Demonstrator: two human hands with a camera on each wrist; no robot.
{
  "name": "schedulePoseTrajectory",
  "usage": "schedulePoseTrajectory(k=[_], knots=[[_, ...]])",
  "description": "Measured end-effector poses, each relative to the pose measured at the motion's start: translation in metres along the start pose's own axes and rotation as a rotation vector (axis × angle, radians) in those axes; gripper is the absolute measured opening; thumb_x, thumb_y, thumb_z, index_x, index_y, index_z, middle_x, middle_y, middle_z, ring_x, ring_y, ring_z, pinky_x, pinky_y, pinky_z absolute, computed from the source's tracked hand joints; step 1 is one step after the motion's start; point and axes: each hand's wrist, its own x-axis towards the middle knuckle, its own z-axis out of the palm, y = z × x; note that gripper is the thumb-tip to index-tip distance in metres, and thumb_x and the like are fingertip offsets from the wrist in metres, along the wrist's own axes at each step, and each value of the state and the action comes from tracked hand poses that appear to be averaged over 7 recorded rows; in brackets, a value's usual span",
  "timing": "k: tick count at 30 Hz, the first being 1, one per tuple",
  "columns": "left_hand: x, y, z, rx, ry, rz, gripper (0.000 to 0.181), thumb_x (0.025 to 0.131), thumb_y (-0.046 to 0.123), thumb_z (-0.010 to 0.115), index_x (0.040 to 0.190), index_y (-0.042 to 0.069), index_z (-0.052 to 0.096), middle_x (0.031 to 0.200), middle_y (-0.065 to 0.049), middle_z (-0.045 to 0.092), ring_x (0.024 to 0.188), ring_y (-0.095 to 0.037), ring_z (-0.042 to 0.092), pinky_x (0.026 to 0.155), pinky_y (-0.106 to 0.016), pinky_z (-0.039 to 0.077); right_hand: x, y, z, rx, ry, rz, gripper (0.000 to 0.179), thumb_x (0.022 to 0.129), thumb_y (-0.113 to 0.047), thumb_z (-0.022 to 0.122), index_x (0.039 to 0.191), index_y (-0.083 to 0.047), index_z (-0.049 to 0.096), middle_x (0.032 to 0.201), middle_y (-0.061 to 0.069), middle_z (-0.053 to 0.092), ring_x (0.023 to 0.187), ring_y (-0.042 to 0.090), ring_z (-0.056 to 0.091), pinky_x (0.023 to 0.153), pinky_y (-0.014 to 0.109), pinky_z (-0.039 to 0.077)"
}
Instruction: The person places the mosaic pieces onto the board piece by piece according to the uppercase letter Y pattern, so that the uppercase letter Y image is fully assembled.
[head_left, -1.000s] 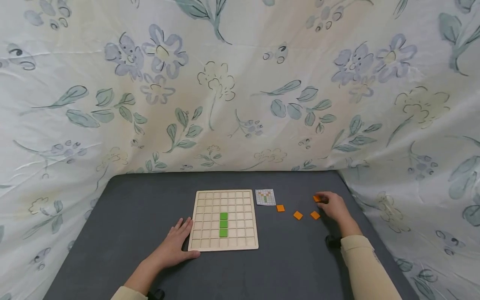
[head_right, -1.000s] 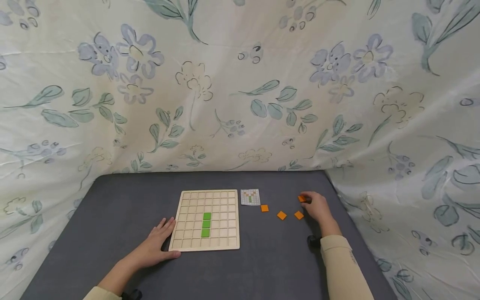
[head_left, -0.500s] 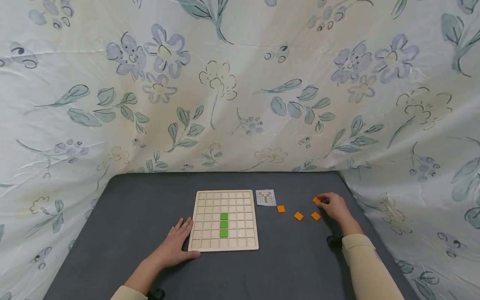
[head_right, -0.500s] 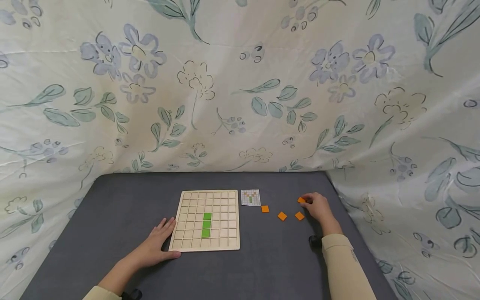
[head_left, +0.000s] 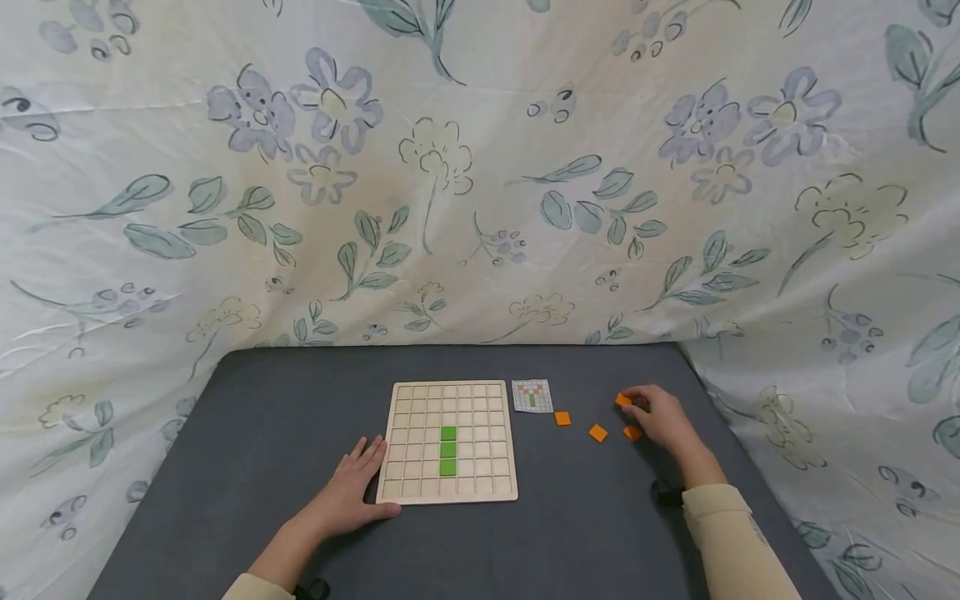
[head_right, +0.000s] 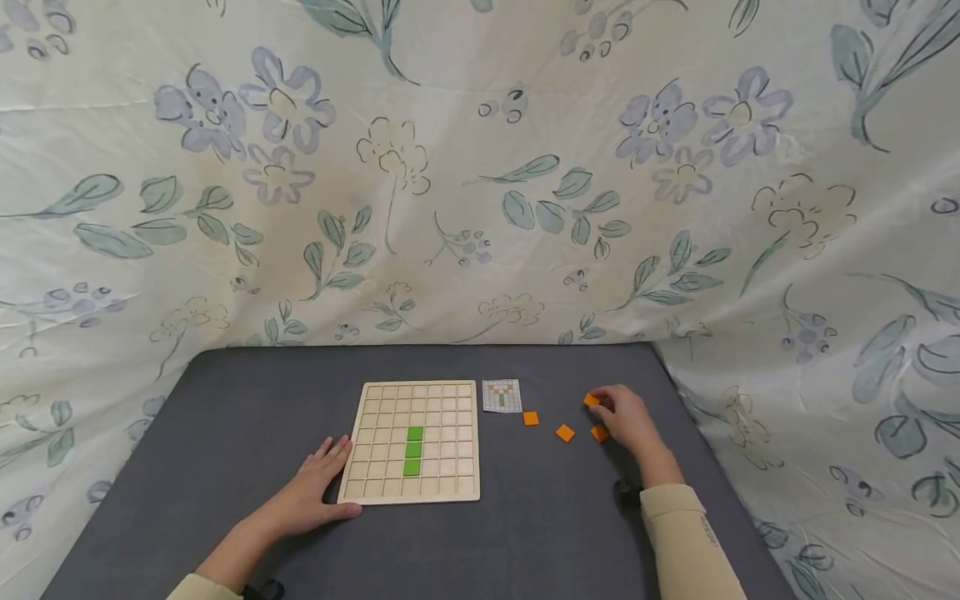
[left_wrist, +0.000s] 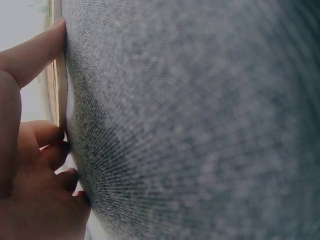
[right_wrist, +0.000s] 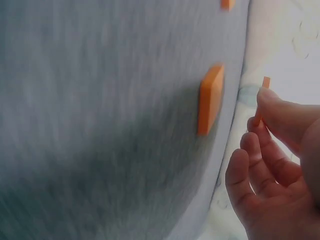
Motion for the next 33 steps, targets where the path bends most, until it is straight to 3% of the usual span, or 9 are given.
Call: schedulePoseTrajectory(k=[10,22,33], knots=[[0.0,0.001,0.002,-0.002,0.009,0.005,0.111,0.08,0.056,0.079,0.158,-0.002,0.026,0.167,-0.021,0.021,0.154,-0.047,0.008,0.121,-0.069,0.011,-0.012,-0.036,0.012,0.016,0.08,-0.132,0.03,0.096,-0.016,0.071,0.124,-0.005,0.07,0.119,0.017,0.064,0.095,0.028,0.062,0.07,0.04,0.056],[0.0,0.001,0.003,-0.005,0.012,-0.004,0.11,0.081,0.056,0.079,0.159,-0.001,0.025,0.167,-0.02,0.02,0.154,-0.047,0.008,0.121,-0.068,0.01,-0.025,-0.094,0.016,0.021,0.103,-0.291,0.026,0.091,-0.013,0.076,0.116,-0.007,0.074,0.114,0.01,0.066,0.088,0.021,0.063,0.069,0.034,0.056],[0.0,-0.001,0.004,0.007,0.019,0.003,0.111,0.08,0.057,0.079,0.158,-0.001,0.026,0.167,-0.02,0.021,0.154,-0.047,0.009,0.121,-0.068,0.011,-0.027,-0.127,0.026,0.049,0.102,-0.356,0.026,0.089,-0.011,0.077,0.115,-0.009,0.073,0.116,0.008,0.065,0.099,0.027,0.064,0.075,0.04,0.057]])
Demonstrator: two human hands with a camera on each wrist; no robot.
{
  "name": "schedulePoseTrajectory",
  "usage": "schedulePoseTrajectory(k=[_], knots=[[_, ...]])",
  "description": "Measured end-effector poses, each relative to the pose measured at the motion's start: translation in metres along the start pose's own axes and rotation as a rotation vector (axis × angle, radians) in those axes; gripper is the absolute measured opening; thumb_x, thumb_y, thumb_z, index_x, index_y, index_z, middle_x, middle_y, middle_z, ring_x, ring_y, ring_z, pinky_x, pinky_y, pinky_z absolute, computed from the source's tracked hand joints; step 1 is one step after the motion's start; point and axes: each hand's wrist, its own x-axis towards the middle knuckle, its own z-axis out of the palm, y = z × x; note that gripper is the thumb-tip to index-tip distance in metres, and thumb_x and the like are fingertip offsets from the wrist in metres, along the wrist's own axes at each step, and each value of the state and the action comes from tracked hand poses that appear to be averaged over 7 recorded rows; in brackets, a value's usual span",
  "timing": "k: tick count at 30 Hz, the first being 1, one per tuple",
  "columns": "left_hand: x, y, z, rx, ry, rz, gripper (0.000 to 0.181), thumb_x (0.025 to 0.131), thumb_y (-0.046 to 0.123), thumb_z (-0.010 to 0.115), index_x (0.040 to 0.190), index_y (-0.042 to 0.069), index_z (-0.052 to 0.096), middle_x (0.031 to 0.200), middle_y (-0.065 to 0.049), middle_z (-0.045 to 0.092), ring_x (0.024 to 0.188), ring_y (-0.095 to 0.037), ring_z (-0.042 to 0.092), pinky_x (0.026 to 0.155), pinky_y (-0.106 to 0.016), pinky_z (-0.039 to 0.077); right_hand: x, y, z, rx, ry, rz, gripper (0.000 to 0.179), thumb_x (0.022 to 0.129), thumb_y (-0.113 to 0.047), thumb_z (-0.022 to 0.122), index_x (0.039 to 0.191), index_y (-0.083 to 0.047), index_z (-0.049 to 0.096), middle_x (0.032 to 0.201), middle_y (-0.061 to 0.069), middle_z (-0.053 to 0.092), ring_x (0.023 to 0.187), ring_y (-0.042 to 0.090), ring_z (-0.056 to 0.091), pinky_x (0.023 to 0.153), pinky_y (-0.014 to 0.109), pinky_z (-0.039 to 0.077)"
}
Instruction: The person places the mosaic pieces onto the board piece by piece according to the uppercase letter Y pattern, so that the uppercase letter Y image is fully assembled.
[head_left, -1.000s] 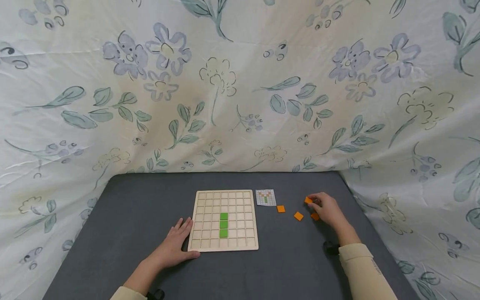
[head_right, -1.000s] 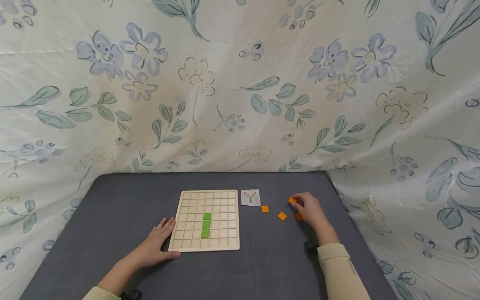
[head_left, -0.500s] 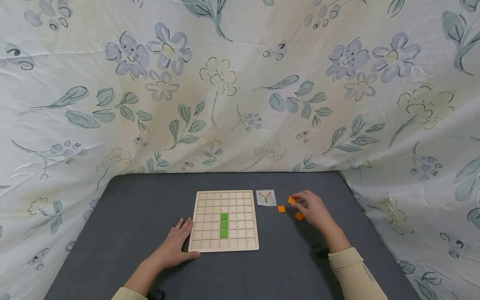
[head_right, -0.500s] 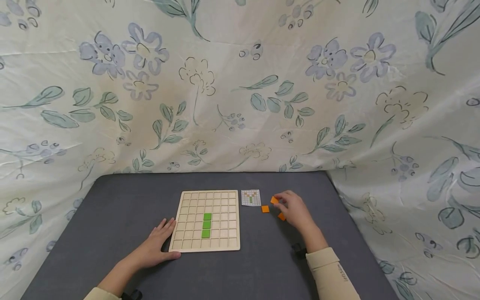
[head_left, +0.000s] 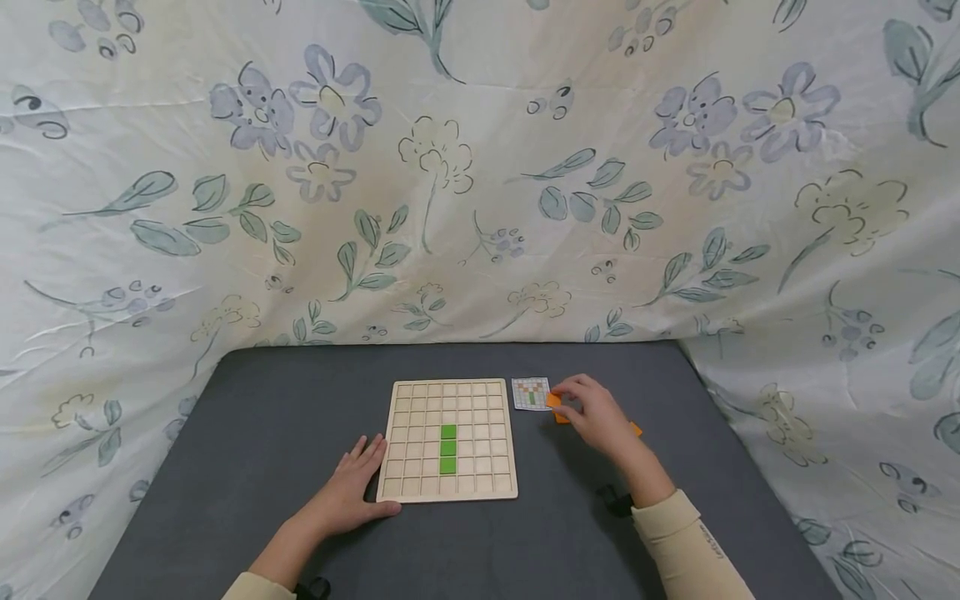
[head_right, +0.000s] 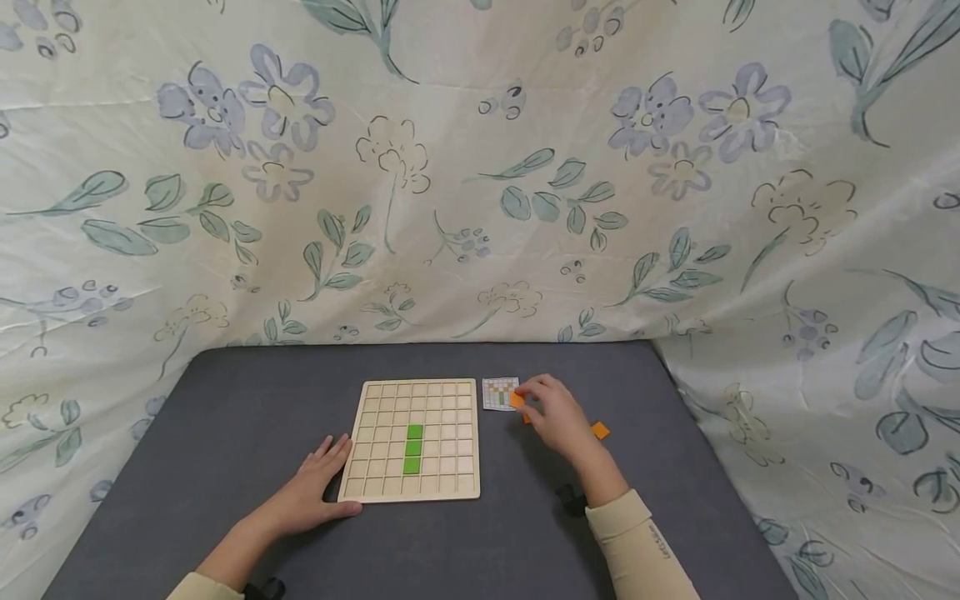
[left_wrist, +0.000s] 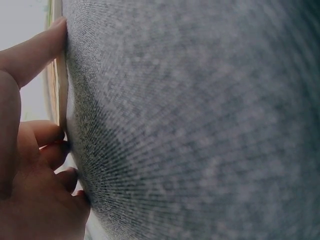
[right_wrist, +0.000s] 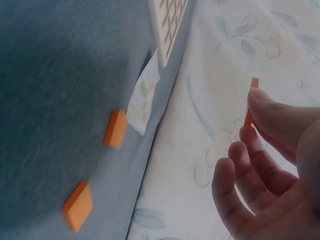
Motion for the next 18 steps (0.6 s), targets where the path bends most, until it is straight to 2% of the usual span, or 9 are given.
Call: schedulePoseTrajectory(k=[8,13,18], knots=[[0.001,-0.001,0.0,-0.005,0.003,0.005,0.111,0.081,0.056,0.079,0.158,-0.002,0.025,0.167,-0.02,0.02,0.154,-0.047,0.008,0.12,-0.069,0.011,0.011,-0.019,0.012,0.032,-0.065,0.008,0.03,0.09,-0.016,0.076,0.119,-0.011,0.072,0.118,0.008,0.066,0.096,0.027,0.061,0.075,0.039,0.054],[0.001,-0.002,0.001,-0.01,0.002,0.003,0.111,0.081,0.057,0.078,0.158,-0.002,0.025,0.167,-0.02,0.02,0.154,-0.047,0.008,0.12,-0.069,0.012,0.017,-0.027,0.022,0.025,-0.071,-0.016,0.028,0.091,-0.018,0.076,0.119,-0.014,0.072,0.118,0.005,0.066,0.093,0.019,0.058,0.073,0.036,0.051],[0.002,-0.002,0.001,-0.011,0.0,0.006,0.111,0.081,0.059,0.077,0.158,-0.001,0.025,0.167,-0.02,0.02,0.154,-0.047,0.008,0.121,-0.068,0.011,0.022,-0.034,0.032,0.039,-0.08,-0.036,0.026,0.091,-0.018,0.076,0.117,-0.016,0.073,0.118,0.003,0.066,0.094,0.018,0.06,0.073,0.035,0.053]])
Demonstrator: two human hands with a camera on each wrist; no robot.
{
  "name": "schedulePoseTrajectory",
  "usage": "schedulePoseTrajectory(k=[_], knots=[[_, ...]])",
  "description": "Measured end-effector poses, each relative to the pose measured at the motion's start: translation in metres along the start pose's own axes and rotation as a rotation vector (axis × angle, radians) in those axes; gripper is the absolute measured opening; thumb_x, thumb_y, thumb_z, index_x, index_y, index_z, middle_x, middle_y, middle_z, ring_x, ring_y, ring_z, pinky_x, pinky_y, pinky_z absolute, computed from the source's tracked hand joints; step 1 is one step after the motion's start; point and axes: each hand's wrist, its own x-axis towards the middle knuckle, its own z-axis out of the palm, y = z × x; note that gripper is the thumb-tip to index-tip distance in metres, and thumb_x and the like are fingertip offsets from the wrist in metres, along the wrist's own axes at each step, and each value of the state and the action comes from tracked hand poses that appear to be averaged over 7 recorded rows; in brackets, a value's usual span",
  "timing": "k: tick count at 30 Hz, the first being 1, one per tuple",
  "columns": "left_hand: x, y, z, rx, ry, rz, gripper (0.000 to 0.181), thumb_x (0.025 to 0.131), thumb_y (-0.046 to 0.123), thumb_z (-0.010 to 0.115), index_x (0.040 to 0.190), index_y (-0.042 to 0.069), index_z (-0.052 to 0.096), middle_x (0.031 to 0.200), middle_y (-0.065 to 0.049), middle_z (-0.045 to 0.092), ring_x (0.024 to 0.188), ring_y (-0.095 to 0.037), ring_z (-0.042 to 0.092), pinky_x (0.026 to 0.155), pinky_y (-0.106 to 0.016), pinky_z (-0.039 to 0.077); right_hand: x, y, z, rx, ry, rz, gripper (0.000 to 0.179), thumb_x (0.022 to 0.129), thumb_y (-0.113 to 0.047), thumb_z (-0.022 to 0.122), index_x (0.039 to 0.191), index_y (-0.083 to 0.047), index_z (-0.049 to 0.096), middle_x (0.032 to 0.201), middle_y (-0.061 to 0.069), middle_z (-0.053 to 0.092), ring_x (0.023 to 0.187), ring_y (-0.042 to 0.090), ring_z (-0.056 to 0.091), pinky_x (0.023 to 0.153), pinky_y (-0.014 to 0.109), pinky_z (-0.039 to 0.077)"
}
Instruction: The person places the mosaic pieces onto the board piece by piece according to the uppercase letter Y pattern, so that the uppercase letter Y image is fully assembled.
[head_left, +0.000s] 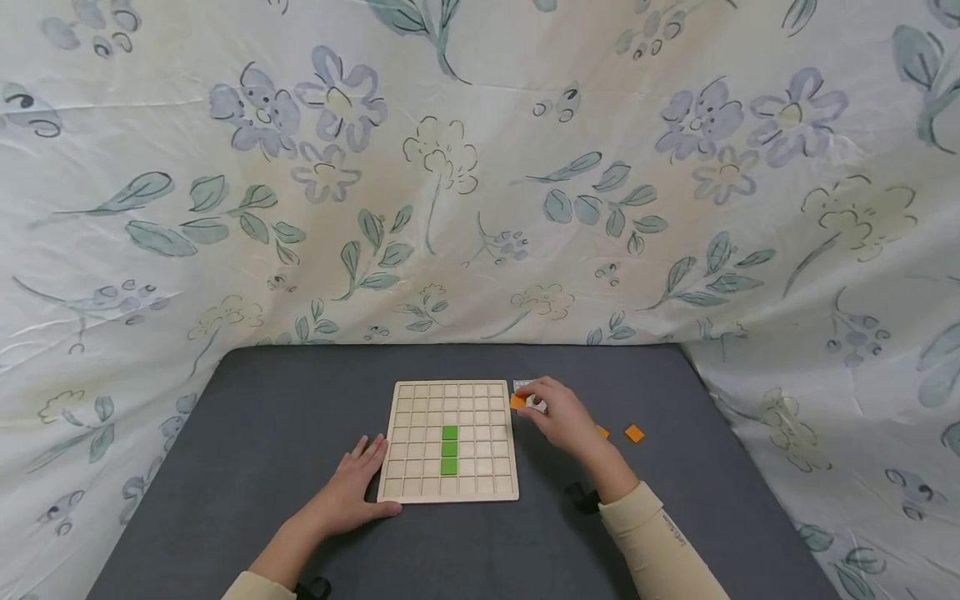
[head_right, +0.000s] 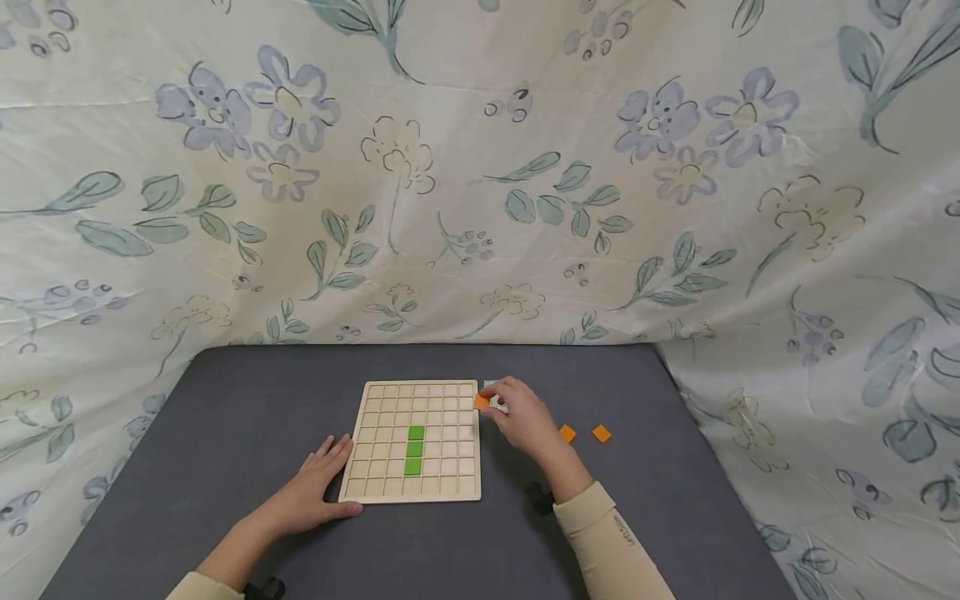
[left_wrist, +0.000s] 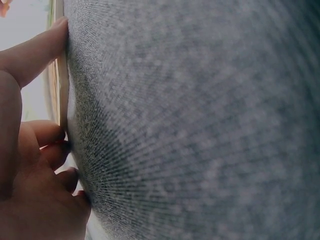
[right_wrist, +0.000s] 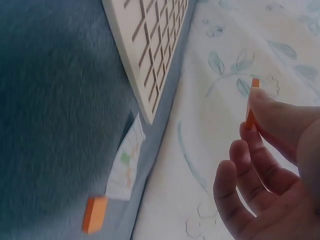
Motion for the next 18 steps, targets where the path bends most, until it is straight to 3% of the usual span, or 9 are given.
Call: schedulePoseTrajectory(k=[8,18], knots=[[0.006,0.001,-0.003,-0.011,-0.009,-0.02,0.111,0.081,0.056,0.079,0.159,-0.001,0.025,0.167,-0.02,0.02,0.154,-0.047,0.008,0.12,-0.068,0.011,0.018,-0.013,0.015,0.046,-0.065,-0.075,0.025,0.092,-0.015,0.075,0.117,-0.014,0.073,0.11,0.001,0.066,0.091,0.018,0.06,0.071,0.033,0.052],[0.013,0.007,-0.006,-0.02,-0.011,-0.031,0.111,0.08,0.056,0.079,0.158,-0.002,0.025,0.167,-0.02,0.02,0.154,-0.047,0.008,0.12,-0.069,0.01,0.044,-0.026,0.033,0.098,-0.162,-0.059,0.026,0.095,-0.02,0.072,0.12,-0.015,0.072,0.115,0.001,0.068,0.095,0.017,0.061,0.074,0.03,0.053]])
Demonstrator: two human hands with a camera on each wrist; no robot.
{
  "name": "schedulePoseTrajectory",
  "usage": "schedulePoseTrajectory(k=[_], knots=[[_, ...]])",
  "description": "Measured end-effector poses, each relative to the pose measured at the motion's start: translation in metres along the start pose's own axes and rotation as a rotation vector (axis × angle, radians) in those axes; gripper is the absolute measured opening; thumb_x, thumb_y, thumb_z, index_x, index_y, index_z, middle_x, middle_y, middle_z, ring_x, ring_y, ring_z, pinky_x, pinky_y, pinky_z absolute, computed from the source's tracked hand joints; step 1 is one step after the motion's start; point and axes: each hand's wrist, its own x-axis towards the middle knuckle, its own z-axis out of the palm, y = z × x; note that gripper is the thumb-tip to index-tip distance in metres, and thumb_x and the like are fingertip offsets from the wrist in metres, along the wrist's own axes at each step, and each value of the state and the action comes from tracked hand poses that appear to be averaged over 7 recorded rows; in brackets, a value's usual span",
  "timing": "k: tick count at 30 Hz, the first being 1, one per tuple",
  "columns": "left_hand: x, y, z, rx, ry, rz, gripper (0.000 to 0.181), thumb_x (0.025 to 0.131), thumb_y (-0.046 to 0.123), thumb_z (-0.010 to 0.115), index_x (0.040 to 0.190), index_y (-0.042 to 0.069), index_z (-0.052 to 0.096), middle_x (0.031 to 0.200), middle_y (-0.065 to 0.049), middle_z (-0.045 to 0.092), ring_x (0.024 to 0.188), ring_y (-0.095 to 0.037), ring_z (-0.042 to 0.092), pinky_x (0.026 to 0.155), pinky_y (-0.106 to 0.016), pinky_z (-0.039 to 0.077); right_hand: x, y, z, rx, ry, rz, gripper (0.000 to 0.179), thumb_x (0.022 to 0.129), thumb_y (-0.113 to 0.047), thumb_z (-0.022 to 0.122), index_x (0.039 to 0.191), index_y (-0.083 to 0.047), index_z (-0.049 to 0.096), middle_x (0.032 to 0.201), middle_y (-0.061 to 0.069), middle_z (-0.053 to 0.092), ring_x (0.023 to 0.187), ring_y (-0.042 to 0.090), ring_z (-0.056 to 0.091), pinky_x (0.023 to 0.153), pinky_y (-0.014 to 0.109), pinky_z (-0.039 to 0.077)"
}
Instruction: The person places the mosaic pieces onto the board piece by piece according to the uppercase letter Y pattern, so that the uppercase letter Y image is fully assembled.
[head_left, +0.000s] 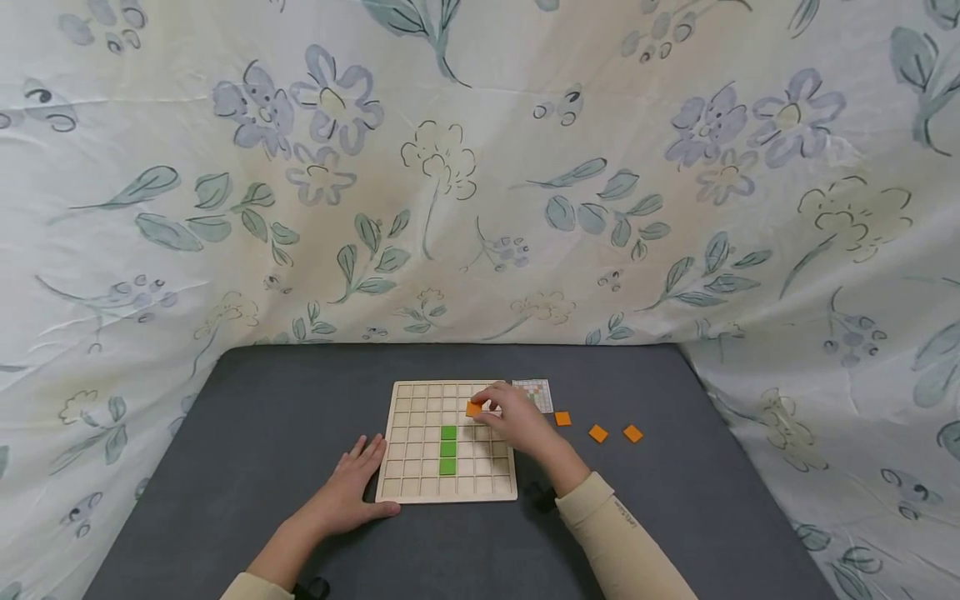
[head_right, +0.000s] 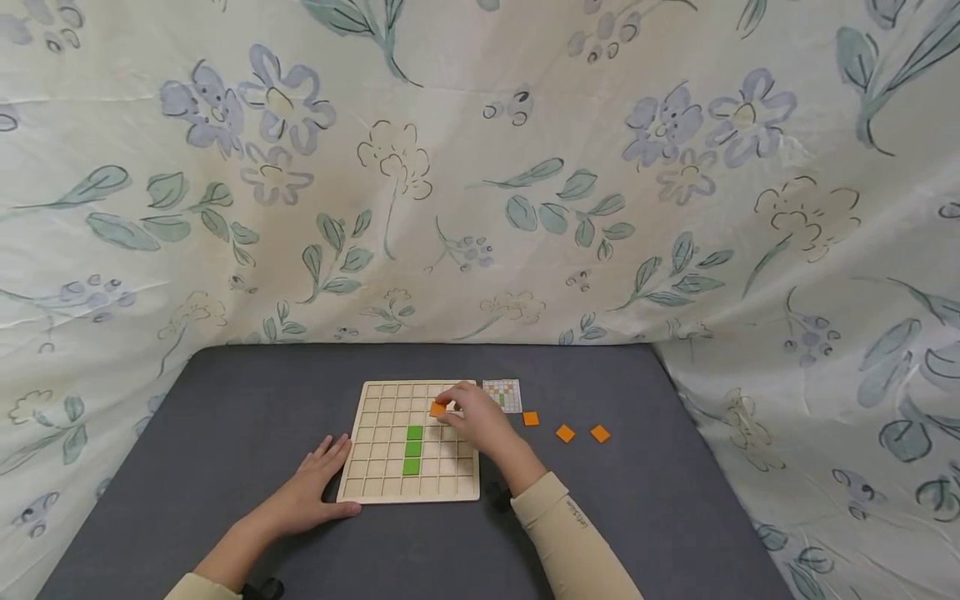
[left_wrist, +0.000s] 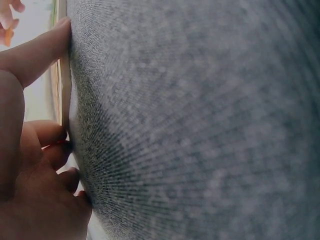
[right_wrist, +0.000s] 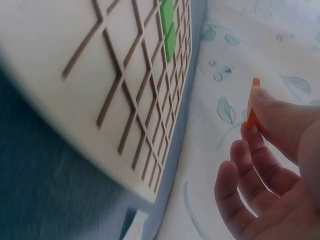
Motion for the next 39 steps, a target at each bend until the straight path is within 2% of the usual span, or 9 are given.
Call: schedulePoseTrajectory(k=[6,12,19,31,39], knots=[[0.0,0.002,0.001,0.009,0.001,-0.011,0.111,0.08,0.055,0.08,0.159,-0.001,0.025,0.167,-0.02,0.02,0.154,-0.046,0.008,0.121,-0.068,0.011,0.015,-0.005,0.012,-0.003,-0.048,-0.017,0.026,0.096,-0.023,0.071,0.121,-0.015,0.072,0.117,0.002,0.067,0.095,0.015,0.061,0.076,0.03,0.053],[0.001,0.001,0.002,-0.002,-0.009,-0.027,0.111,0.08,0.055,0.08,0.159,-0.001,0.025,0.167,-0.02,0.02,0.154,-0.046,0.007,0.121,-0.068,0.01,0.033,-0.012,0.024,0.028,-0.086,0.01,0.027,0.095,-0.022,0.072,0.121,-0.015,0.072,0.112,0.001,0.066,0.095,0.016,0.061,0.075,0.028,0.052],[0.002,0.002,0.003,-0.001,-0.009,-0.035,0.112,0.08,0.056,0.08,0.159,0.0,0.025,0.167,-0.019,0.02,0.155,-0.045,0.006,0.121,-0.067,0.009,0.052,-0.02,0.039,-0.031,-0.118,0.044,0.028,0.096,-0.027,0.072,0.123,-0.018,0.073,0.113,-0.001,0.065,0.096,0.012,0.061,0.077,0.025,0.053],[0.001,0.0,0.006,-0.005,-0.002,-0.033,0.112,0.079,0.057,0.079,0.159,0.001,0.025,0.168,-0.018,0.019,0.155,-0.045,0.006,0.121,-0.068,0.009,0.074,-0.023,0.063,-0.024,-0.157,0.065,0.026,0.096,-0.023,0.071,0.12,-0.016,0.074,0.112,0.0,0.066,0.096,0.012,0.062,0.084,0.027,0.055],[-0.001,0.001,0.008,-0.011,-0.008,-0.031,0.113,0.08,0.059,0.078,0.159,0.001,0.024,0.168,-0.018,0.018,0.155,-0.045,0.005,0.121,-0.068,0.008,0.086,-0.02,0.077,-0.133,-0.168,0.07,0.023,0.094,-0.024,0.073,0.116,-0.016,0.076,0.108,-0.001,0.067,0.098,0.013,0.063,0.084,0.027,0.055]])
